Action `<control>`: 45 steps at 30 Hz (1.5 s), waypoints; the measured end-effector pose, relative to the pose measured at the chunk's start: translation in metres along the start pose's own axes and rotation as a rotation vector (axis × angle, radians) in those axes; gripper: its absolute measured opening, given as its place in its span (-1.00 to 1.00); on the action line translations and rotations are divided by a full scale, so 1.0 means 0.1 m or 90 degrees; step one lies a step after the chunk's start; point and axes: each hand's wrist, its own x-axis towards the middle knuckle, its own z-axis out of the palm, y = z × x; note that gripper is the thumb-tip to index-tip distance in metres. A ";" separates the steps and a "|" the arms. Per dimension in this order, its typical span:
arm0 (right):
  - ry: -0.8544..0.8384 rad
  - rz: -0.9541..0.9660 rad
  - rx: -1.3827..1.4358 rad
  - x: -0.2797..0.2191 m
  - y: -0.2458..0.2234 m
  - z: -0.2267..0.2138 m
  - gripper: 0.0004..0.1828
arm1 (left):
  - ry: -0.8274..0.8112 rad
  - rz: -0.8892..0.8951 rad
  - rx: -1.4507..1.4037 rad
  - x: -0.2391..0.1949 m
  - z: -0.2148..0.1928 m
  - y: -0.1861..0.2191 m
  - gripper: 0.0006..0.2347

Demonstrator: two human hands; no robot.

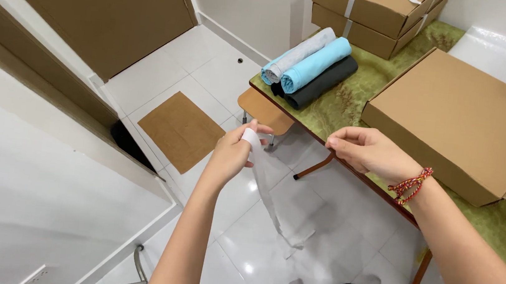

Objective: The person places a rolled yellow fabric into a clear plastic bag and seals it. They then place the bagged fabric into a cardboard box, close the box, and tie it with a white ribbon.

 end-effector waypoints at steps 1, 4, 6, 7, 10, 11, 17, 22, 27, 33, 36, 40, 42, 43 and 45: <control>0.032 -0.015 -0.060 0.00 -0.02 0.06 -0.84 | 0.015 -0.001 0.061 -0.08 0.00 0.11 -0.58; 0.011 -0.037 -0.143 0.08 -0.05 0.33 -0.79 | 0.018 0.015 0.212 -0.26 0.03 0.38 -0.51; -0.039 -0.046 -0.166 0.18 -0.03 0.54 -0.75 | 0.003 0.035 0.305 -0.26 0.07 0.44 -0.46; -0.071 -0.079 -0.170 0.23 -0.01 0.64 -0.68 | 0.010 0.039 0.347 -0.23 0.11 0.43 -0.46; -0.111 -0.147 -0.169 0.33 0.06 0.78 -0.67 | 0.034 0.038 0.405 -0.17 0.16 0.41 -0.45; -0.116 -0.183 -0.164 0.36 0.08 0.80 -0.71 | 0.049 0.035 0.422 -0.16 0.16 0.42 -0.43; -0.085 -0.198 -0.011 0.17 -0.07 0.58 -0.76 | 0.095 -0.021 0.531 -0.28 0.03 0.53 -0.48; -0.053 -0.183 -0.042 0.16 0.04 -0.31 -0.73 | 0.120 -0.068 0.630 -0.06 -0.15 0.24 -0.48; -0.010 -0.140 -0.107 0.03 -0.08 -0.56 -0.71 | 0.048 -0.043 0.715 0.06 -0.12 0.06 -0.52; 0.007 -0.134 -0.066 -0.01 -0.14 -0.50 -0.74 | 0.052 0.068 0.536 0.22 -0.13 -0.15 -0.53; 0.024 -0.146 -0.072 -0.04 -0.19 -0.42 -0.78 | -0.011 0.128 0.403 0.18 -0.10 -0.14 -0.69; 0.088 -0.146 -0.120 -0.10 -0.38 -0.24 -0.83 | -0.223 0.069 0.211 -0.14 0.03 0.23 -0.85; 0.107 -0.147 -0.135 -0.16 -0.47 -0.16 -0.83 | -0.292 0.042 0.208 -0.21 0.09 0.31 -0.77; 0.119 -0.149 -0.166 -0.19 -0.53 -0.12 -0.83 | -0.305 0.063 0.167 -0.20 0.12 0.29 -0.76; 0.136 -0.151 -0.196 -0.23 -0.56 -0.10 -0.83 | -0.321 0.085 0.129 -0.18 0.16 0.27 -0.74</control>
